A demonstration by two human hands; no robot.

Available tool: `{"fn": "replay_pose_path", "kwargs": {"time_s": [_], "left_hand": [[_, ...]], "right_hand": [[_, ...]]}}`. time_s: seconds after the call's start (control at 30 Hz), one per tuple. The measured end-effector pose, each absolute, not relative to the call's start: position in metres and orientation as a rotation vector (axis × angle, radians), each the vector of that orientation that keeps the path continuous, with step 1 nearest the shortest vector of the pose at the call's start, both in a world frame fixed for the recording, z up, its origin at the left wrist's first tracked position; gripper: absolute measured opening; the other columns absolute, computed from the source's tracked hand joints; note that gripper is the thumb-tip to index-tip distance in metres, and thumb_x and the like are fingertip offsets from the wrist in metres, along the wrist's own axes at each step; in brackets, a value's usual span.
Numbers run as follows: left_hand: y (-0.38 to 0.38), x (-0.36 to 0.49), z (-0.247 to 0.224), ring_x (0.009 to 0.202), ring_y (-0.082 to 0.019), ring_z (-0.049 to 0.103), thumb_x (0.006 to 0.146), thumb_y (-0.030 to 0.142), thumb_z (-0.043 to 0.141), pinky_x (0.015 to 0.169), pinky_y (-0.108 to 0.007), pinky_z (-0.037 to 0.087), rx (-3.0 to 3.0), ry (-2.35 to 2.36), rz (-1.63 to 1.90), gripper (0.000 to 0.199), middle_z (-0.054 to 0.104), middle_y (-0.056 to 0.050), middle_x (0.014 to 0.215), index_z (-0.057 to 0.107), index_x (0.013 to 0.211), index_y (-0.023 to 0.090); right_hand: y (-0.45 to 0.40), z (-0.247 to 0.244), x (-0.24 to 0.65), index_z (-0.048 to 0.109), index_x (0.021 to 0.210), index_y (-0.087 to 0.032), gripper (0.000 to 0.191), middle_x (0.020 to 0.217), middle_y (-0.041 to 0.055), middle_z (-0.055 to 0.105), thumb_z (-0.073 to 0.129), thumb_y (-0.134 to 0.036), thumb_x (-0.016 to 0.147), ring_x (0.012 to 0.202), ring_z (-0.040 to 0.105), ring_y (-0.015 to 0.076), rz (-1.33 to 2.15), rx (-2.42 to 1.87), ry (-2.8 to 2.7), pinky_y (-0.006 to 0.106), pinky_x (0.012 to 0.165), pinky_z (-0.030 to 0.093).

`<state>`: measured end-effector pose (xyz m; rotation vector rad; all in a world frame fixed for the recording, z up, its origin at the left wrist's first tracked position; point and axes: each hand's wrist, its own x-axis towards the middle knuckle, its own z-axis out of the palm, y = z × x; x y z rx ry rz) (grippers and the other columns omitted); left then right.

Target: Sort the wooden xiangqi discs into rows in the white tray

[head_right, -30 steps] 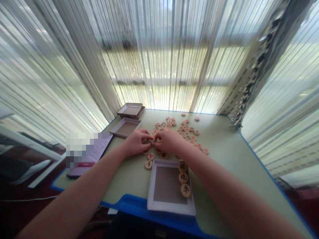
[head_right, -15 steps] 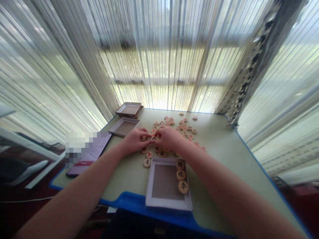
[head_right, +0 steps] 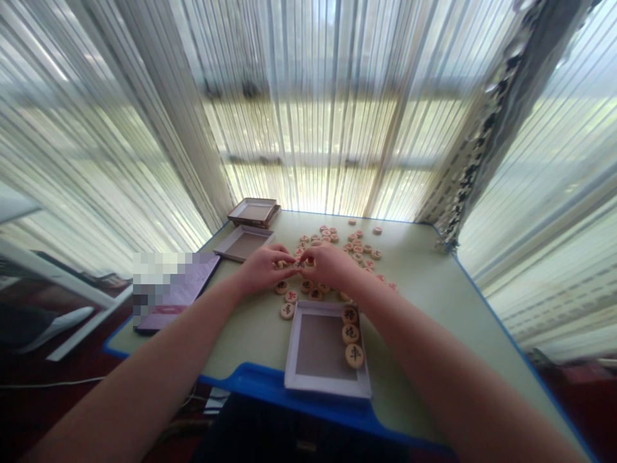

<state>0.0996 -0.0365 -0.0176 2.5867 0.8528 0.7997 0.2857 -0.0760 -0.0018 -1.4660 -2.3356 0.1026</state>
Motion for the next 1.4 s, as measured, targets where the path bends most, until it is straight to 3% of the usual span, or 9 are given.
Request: {"fn": "replay_pose_path", "kwargs": {"time_s": [0.3,0.6,0.7,0.93,1.13,1.4], "left_hand": [[-0.05,0.091,-0.01,0.074,-0.014,0.055,0.066,0.029,0.061,0.073,-0.026,0.044,2.555,0.854,0.969,0.026,0.06,-0.004,0.083,0.068,0.088,0.016],[-0.091,0.09,-0.002,0.071,-0.011,0.056,0.07,0.027,0.059,0.067,-0.023,0.045,2.47,0.734,1.003,0.02,0.06,-0.004,0.084,0.069,0.085,0.017],[-0.106,0.093,-0.004,0.076,-0.012,0.056,0.07,0.027,0.059,0.07,-0.024,0.045,2.446,0.655,1.033,0.02,0.06,-0.004,0.085,0.068,0.086,0.017],[-0.136,0.095,-0.016,0.084,-0.015,0.055,0.07,0.03,0.061,0.081,-0.029,0.043,2.423,0.675,1.165,0.017,0.06,-0.005,0.079,0.069,0.078,0.017],[-0.153,0.097,-0.023,0.085,-0.016,0.055,0.072,0.033,0.06,0.076,-0.028,0.045,2.358,0.64,1.206,0.02,0.06,-0.006,0.085,0.068,0.081,0.017],[-0.165,0.096,-0.03,0.096,-0.02,0.049,0.069,0.033,0.062,0.087,-0.037,0.039,2.572,0.537,1.178,0.019,0.058,-0.006,0.095,0.069,0.084,0.023]], "right_hand": [[-0.095,0.023,0.28,0.066,0.088,-0.019,0.026,0.081,0.0042,0.061,0.057,-0.037,0.071,0.071,0.053,0.0135,0.063,-1.419,-2.293,0.024,0.065,0.039],[-0.166,0.028,0.298,0.066,0.085,-0.017,0.03,0.074,0.0035,0.058,0.056,-0.042,0.072,0.063,0.049,0.0115,0.074,-1.441,-2.083,0.024,0.06,0.04],[-0.198,0.016,0.299,0.065,0.087,-0.018,0.027,0.075,0.0033,0.058,0.056,-0.039,0.073,0.065,0.049,0.0124,0.106,-1.458,-2.027,0.025,0.062,0.041],[-0.255,-0.009,0.282,0.064,0.085,-0.02,0.019,0.081,0.0038,0.06,0.057,-0.034,0.074,0.084,0.05,0.0176,-0.055,-1.459,-1.869,0.034,0.085,0.035],[-0.267,-0.026,0.276,0.063,0.085,-0.02,0.019,0.084,0.0046,0.059,0.058,-0.033,0.072,0.089,0.049,0.0195,-0.131,-1.486,-1.771,0.035,0.088,0.035],[-0.26,-0.036,0.275,0.066,0.08,-0.024,0.022,0.099,0.0061,0.051,0.062,-0.041,0.066,0.101,0.041,0.0236,-0.188,-1.531,-1.781,0.04,0.093,0.03]]}}
